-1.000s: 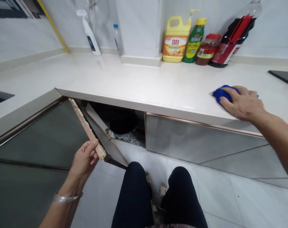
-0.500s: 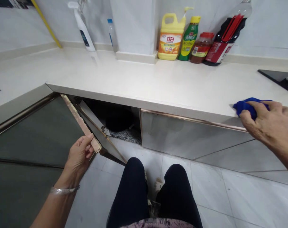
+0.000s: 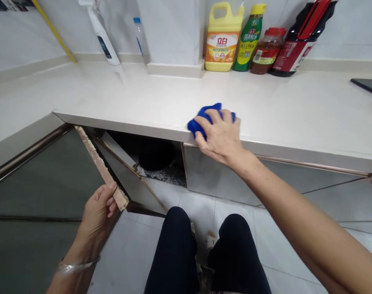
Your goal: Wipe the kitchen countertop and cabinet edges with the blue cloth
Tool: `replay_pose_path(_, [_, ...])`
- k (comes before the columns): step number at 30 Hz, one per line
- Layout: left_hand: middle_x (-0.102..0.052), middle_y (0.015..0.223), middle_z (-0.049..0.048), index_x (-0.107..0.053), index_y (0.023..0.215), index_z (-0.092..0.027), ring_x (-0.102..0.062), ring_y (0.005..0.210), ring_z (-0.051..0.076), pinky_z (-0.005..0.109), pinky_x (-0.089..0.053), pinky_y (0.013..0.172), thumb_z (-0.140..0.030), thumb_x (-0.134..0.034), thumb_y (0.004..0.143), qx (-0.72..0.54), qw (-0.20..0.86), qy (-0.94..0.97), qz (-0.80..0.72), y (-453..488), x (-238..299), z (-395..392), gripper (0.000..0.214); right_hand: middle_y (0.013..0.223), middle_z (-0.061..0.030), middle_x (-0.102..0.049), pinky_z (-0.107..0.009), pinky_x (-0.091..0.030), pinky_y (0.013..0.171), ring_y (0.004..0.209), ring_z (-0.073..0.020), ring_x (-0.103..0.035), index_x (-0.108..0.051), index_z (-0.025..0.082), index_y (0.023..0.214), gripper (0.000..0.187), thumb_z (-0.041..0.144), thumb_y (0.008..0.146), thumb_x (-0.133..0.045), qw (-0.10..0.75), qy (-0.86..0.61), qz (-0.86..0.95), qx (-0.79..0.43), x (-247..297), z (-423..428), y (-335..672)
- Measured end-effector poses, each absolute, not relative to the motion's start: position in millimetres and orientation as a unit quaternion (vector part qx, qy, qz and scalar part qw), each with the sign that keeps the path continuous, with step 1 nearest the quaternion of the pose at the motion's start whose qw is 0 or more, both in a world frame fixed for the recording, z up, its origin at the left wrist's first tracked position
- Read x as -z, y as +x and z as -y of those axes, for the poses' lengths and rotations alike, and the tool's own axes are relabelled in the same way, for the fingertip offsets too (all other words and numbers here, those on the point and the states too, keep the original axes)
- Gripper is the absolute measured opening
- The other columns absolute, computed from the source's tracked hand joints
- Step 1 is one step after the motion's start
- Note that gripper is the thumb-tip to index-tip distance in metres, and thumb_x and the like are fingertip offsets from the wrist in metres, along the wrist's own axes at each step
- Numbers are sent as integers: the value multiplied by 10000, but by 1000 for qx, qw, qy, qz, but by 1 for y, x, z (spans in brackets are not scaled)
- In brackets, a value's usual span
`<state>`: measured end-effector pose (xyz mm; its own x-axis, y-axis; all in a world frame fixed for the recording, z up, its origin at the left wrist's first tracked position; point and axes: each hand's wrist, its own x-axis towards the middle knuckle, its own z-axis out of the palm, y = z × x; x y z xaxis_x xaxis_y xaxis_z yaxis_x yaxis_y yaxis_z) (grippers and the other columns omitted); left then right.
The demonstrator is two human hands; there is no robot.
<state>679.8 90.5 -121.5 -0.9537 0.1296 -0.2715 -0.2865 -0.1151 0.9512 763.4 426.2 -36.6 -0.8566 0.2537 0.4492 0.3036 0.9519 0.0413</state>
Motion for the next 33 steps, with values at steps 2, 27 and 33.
replay_pose_path(2, [-330, 480, -129, -383, 683, -214, -246, 360, 13, 128, -180, 314, -548, -931, 544, -737, 142, -72, -656, 680, 121, -90, 657, 1524, -51, -487, -622, -454, 917, 1286, -426, -404, -501, 399, 1457, 546, 579, 995, -273, 196, -115, 973, 36, 34, -421, 734])
replay_pose_path(27, [-448, 470, -76, -514, 694, -183, -313, 402, 34, 143, -223, 355, -684, -899, 529, -735, 132, -48, -663, 678, 127, -83, 654, 1692, -49, -308, -756, -393, 1100, 1454, -472, -329, -432, 379, 1529, 683, 688, 954, -230, 107, -315, 942, -44, 28, -576, 778])
replay_pose_path(33, [-465, 500, -66, -502, 676, -183, -378, 438, 50, 140, -254, 361, -624, -899, 560, -732, 139, -34, -666, 673, 125, -88, 604, 1709, -70, -275, -733, -366, 1064, 1456, -495, -290, -422, 363, 1545, 751, 727, 937, -173, 115, -438, 891, -40, 34, -625, 888])
